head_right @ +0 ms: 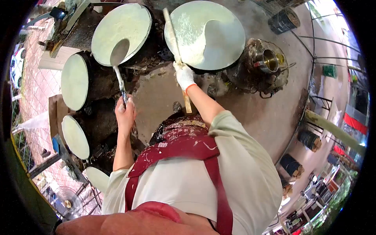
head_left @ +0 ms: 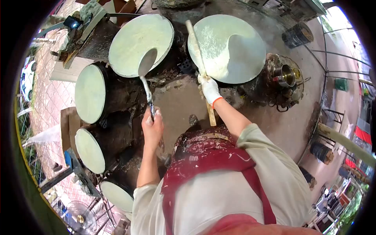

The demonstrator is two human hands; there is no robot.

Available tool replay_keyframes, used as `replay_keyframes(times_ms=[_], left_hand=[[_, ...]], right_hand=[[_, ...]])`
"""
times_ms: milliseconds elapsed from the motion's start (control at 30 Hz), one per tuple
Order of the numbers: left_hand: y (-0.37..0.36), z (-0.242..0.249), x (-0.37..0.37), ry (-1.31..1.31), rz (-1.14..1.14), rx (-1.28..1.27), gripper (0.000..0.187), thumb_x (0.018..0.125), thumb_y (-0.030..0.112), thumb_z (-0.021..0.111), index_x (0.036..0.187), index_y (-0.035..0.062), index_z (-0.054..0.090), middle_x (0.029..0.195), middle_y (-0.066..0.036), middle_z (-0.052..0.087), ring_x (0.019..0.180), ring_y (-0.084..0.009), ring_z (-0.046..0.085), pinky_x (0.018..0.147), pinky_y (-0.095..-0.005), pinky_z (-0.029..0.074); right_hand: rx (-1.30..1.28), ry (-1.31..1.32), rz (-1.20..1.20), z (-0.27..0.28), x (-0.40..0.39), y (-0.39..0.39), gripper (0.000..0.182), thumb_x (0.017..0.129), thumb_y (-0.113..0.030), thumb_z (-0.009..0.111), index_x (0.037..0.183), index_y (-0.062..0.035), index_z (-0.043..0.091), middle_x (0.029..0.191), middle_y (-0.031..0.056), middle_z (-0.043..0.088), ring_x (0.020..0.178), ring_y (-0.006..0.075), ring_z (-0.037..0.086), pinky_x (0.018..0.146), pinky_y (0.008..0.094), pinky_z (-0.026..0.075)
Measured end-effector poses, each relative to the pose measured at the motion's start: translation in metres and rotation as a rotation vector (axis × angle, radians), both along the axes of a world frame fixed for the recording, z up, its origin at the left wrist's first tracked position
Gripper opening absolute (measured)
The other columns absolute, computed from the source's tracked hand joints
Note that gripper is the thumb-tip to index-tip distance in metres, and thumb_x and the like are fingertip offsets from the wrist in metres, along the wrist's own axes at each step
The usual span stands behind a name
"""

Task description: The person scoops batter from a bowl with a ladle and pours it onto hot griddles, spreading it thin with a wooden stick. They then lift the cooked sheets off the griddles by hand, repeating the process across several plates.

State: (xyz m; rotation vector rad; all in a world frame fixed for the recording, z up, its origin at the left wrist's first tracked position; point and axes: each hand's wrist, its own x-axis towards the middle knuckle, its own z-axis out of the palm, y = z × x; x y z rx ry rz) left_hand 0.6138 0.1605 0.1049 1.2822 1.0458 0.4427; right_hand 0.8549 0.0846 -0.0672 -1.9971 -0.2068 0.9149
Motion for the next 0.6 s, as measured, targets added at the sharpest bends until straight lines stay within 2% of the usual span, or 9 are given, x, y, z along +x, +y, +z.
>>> replay_keyframes(times_ms=[133,167,233,267,300,333,433,533,600], left_hand=[[-0.008,-0.019,-0.053,0.066,0.066,-0.078,0.004,0.096,0.009,0.051,0.097,0.0058,0.053,0.067,0.007,0.043,0.050,-0.0006,0.037,0.044,-0.0188,0.030],[-0.011,-0.022,-0.063,0.084,0.076,-0.081,0.004,0.096,0.009,0.052,0.097,0.0057,0.053,0.067,0.007,0.043,0.049,-0.0006,0.037,0.043,-0.0188,0.029],[-0.019,-0.031,-0.078,0.083,0.109,-0.084,0.004,0.096,0.009,0.052,0.097,0.0055,0.053,0.065,0.007,0.043,0.047,-0.0012,0.037,0.040,-0.0195,0.028],[-0.022,-0.028,-0.078,0.065,0.130,-0.112,0.004,0.096,0.009,0.052,0.097,0.0056,0.053,0.064,0.007,0.043,0.046,-0.0016,0.037,0.040,-0.0198,0.028],[-0.027,-0.024,-0.079,0.054,0.149,-0.141,0.004,0.096,0.009,0.052,0.097,0.0057,0.052,0.063,0.007,0.042,0.045,-0.0020,0.037,0.039,-0.0200,0.028],[-0.031,-0.021,-0.079,0.046,0.168,-0.169,0.003,0.096,0.009,0.052,0.097,0.0057,0.052,0.062,0.006,0.042,0.044,-0.0025,0.037,0.038,-0.0202,0.028],[-0.041,-0.024,-0.074,0.086,0.176,-0.151,0.005,0.096,0.010,0.052,0.098,0.0056,0.052,0.059,0.006,0.042,0.041,-0.0042,0.037,0.036,-0.0215,0.028],[-0.051,-0.016,-0.062,0.117,0.180,-0.141,0.007,0.096,0.011,0.053,0.098,0.0051,0.052,0.058,0.005,0.042,0.040,-0.0049,0.038,0.035,-0.0220,0.028],[-0.061,-0.009,-0.052,0.134,0.183,-0.116,0.009,0.096,0.013,0.053,0.095,0.0041,0.052,0.057,0.004,0.040,0.040,-0.0056,0.035,0.035,-0.0224,0.027]], right_hand=[[-0.287,-0.294,-0.141,0.017,-0.002,-0.046,0.050,0.090,-0.049,0.056,0.108,-0.0027,0.063,0.099,0.0223,0.067,0.097,0.0372,0.063,0.086,0.0418,0.048],[-0.218,-0.217,-0.242,-0.008,0.008,-0.066,0.046,0.091,-0.047,0.057,0.105,-0.0036,0.062,0.092,0.0199,0.068,0.088,0.0345,0.065,0.078,0.0412,0.050],[-0.086,0.031,-0.412,0.008,0.017,-0.085,0.037,0.092,-0.042,0.057,0.097,-0.0058,0.061,0.077,0.0135,0.065,0.068,0.0270,0.064,0.060,0.0382,0.049],[-0.027,0.205,-0.480,0.051,0.017,-0.086,0.033,0.093,-0.040,0.057,0.092,-0.0071,0.059,0.070,0.0094,0.062,0.056,0.0222,0.061,0.049,0.0359,0.047],[0.111,0.224,-0.512,0.035,0.020,-0.089,0.031,0.094,-0.039,0.056,0.086,-0.0097,0.055,0.061,0.0032,0.053,0.043,0.0148,0.051,0.037,0.0305,0.037],[0.080,0.265,-0.427,0.052,0.016,-0.088,0.032,0.094,-0.039,0.056,0.088,-0.0070,0.057,0.068,0.0095,0.061,0.053,0.0227,0.059,0.047,0.0378,0.046],[-0.163,-0.251,0.144,0.008,0.000,-0.097,0.044,0.094,-0.046,0.049,0.096,-0.0031,0.058,0.091,0.0253,0.066,0.088,0.0417,0.064,0.078,0.0501,0.048],[-0.369,-0.461,0.100,0.027,0.017,-0.120,0.047,0.094,-0.050,0.047,0.098,-0.0037,0.058,0.091,0.0254,0.066,0.088,0.0425,0.064,0.076,0.0510,0.049],[-0.394,-0.430,0.068,0.039,0.035,-0.133,0.048,0.094,-0.051,0.048,0.099,-0.0040,0.057,0.090,0.0247,0.066,0.087,0.0419,0.064,0.077,0.0520,0.048]])
